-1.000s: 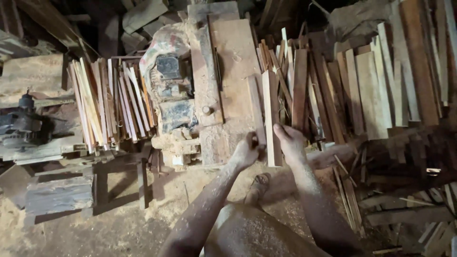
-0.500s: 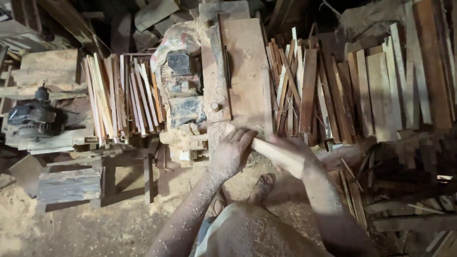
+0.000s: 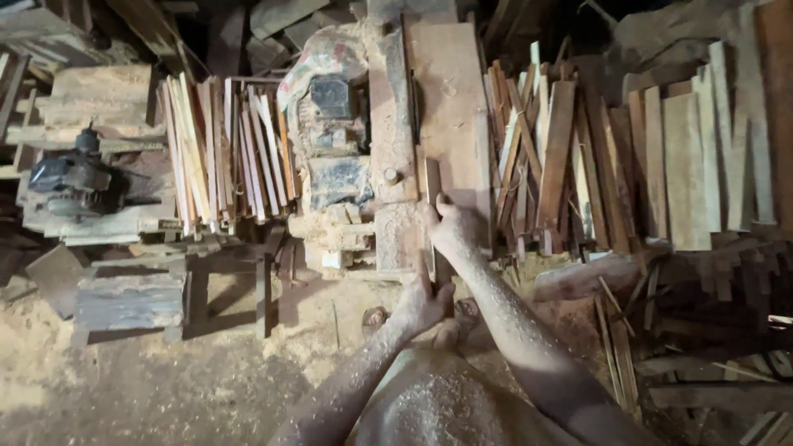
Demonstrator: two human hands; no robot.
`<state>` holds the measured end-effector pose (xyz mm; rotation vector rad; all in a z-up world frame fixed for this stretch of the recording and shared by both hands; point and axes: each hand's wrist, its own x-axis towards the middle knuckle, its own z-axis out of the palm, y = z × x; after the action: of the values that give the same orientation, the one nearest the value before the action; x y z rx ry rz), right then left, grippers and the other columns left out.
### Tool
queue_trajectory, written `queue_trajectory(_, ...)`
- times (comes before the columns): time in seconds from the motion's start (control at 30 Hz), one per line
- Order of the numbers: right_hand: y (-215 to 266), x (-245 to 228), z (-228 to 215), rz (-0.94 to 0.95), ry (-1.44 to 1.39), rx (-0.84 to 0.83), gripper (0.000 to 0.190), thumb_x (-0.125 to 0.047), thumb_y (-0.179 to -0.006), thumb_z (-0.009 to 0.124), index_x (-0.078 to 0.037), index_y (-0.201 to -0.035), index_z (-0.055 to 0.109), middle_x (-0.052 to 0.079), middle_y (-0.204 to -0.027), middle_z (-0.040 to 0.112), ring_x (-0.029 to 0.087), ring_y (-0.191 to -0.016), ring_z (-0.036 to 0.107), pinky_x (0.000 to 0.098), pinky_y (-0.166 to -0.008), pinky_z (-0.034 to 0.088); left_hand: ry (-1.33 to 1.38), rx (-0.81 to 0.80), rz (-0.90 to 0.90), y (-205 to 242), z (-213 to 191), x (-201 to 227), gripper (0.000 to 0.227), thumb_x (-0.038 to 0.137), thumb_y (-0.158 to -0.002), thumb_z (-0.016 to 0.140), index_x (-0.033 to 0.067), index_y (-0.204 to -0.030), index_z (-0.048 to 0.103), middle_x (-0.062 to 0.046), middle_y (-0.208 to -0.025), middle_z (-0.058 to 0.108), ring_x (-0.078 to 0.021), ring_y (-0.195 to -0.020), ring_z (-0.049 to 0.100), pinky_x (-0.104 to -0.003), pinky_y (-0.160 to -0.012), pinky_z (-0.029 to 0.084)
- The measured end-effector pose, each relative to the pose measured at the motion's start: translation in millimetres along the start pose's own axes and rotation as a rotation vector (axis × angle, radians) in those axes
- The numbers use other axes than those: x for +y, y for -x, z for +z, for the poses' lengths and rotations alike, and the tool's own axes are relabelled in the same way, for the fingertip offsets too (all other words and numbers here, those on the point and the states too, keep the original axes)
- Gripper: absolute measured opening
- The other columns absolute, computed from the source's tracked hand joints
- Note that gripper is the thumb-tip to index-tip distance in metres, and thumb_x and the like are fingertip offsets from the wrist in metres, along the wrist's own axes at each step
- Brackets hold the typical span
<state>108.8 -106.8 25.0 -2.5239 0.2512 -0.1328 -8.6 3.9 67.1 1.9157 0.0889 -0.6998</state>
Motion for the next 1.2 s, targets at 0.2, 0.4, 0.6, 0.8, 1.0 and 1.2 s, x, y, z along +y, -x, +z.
queue_trajectory(0.2, -34.6, 23.8, 62.4, -0.277, 0.141, 0.168, 0.040, -0.047, -0.086, 0.073, -0.012, -0.104, 0.081, 0.019, -0.075, 0.074, 0.038, -0.077, 0.076, 0.0465, -0.067, 0.061, -0.096, 0.078, 0.159, 18.2, -6.9, -4.8, 0.105, 0.021, -0.091, 0.069, 0.0095, -0.161, -0.008, -0.044, -0.113, 0.062, -0.0579, -0.107, 0.063, -0.068, -0.086, 0.055)
queue_trajectory(0.4, -71.9, 23.4, 74.4, -0.252, 0.137, 0.092, 0.047, -0.053, -0.093, 0.067, -0.010, -0.108, 0.079, 0.023, -0.075, 0.073, 0.043, -0.078, 0.075, 0.0521, -0.067, 0.060, -0.496, 0.008, 0.074, -14.4, 4.3, -32.5, 0.093, 0.034, -0.090, 0.069, 0.0275, -0.162, 0.010, -0.012, -0.110, 0.061, -0.0402, -0.099, 0.071, -0.051, -0.078, 0.063)
queue_trajectory(0.6, -103.3, 20.4, 82.7, -0.155, 0.142, 0.002, 0.050, -0.058, -0.095, 0.061, -0.014, -0.114, 0.077, 0.020, -0.083, 0.075, 0.040, -0.086, 0.076, 0.0502, -0.072, 0.061, -0.582, -0.069, 0.075, -27.6, -24.3, 6.5, 0.091, 0.002, -0.091, 0.055, 0.0109, -0.163, 0.000, -0.023, -0.118, 0.064, -0.0429, -0.111, 0.069, -0.052, -0.094, 0.059)
queue_trajectory(0.8, -59.6, -12.4, 25.2, -0.058, 0.047, -0.126, 0.058, -0.056, -0.094, 0.064, -0.003, -0.115, 0.077, 0.028, -0.095, 0.076, 0.046, -0.098, 0.073, 0.0540, -0.084, 0.059, -0.783, 0.059, 0.204, -74.9, -19.8, -28.1, 0.051, 0.021, -0.069, 0.069, 0.0093, -0.118, 0.062, -0.009, -0.089, 0.069, -0.0304, -0.086, 0.075, -0.043, -0.075, 0.063)
queue_trajectory(1.0, -44.4, -2.6, 21.6, 0.119, 0.061, -0.215, 0.045, -0.064, -0.080, 0.072, -0.025, -0.099, 0.082, 0.009, -0.092, 0.078, 0.034, -0.099, 0.074, 0.0456, -0.084, 0.061, -0.668, -0.061, 0.206, -98.0, -45.2, -0.4, 0.095, 0.014, -0.073, 0.078, -0.0013, -0.151, 0.026, -0.022, -0.107, 0.071, -0.0379, -0.108, 0.071, -0.048, -0.092, 0.060)
queue_trajectory(1.2, -84.4, 11.8, 48.6, 0.137, 0.028, -0.175, 0.042, -0.063, -0.081, 0.071, -0.026, -0.097, 0.082, 0.008, -0.087, 0.078, 0.033, -0.097, 0.074, 0.0435, -0.081, 0.060, -0.663, 0.002, 0.079, -124.2, -53.1, 15.2, 0.077, 0.017, -0.081, 0.070, 0.0140, -0.151, 0.036, -0.018, -0.110, 0.071, -0.0380, -0.109, 0.071, -0.051, -0.091, 0.060)
